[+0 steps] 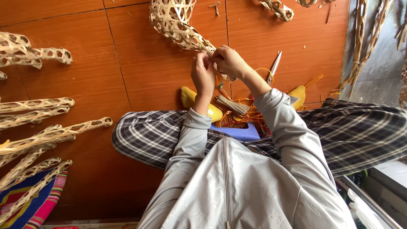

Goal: Weaving and tying bamboo strips to create decorative animal-shaped figures.

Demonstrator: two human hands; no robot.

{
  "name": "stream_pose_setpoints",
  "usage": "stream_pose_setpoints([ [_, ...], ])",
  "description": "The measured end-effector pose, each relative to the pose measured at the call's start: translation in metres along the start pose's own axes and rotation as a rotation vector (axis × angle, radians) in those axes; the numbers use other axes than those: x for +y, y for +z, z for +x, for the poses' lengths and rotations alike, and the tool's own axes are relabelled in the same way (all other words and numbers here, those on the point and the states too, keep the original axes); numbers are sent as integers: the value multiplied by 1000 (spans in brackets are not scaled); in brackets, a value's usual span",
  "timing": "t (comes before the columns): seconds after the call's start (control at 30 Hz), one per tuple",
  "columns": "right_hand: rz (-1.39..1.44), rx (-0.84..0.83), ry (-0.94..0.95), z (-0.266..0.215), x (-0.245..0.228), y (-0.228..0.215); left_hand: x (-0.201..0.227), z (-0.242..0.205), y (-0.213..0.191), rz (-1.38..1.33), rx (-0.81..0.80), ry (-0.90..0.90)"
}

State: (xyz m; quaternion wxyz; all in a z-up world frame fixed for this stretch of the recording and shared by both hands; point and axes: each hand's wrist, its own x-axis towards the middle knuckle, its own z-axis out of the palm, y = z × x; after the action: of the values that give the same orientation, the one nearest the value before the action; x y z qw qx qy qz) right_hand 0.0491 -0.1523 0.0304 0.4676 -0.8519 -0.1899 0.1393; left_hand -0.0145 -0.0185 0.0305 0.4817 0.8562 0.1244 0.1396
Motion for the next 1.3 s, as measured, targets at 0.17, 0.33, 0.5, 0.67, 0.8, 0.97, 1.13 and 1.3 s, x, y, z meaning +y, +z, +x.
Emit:
stream_pose_setpoints([
  [0.17, 195, -126, 323, 8, -13, -10, 7, -4, -4, 157, -136, -35],
  [0.33, 292, -176, 425, 9, -2, -14, 0, -4, -3, 214, -123, 66],
  [0.5, -171, 239, -92, 3, -25, -21, -3, -7, -3, 223, -215, 56],
  [0.67, -199, 278, -158, 2, -25, -15, -20, -13, 5, 233, -246, 47],
  [0.8, -179, 375, 131, -22, -25, -7, -15, -5, -7, -292, -438, -482],
  [0.97, -293, 257, -15, -71, -66, 11, -21, 6, -4, -770, -443, -806],
  [1.13, 535, 287, 124, -91, -12, 0, -40, 0, 0, -712, -462, -789],
  [1.3, -137, 368, 720, -167, 144, -15, -24, 3, -7, -448, -350, -600],
])
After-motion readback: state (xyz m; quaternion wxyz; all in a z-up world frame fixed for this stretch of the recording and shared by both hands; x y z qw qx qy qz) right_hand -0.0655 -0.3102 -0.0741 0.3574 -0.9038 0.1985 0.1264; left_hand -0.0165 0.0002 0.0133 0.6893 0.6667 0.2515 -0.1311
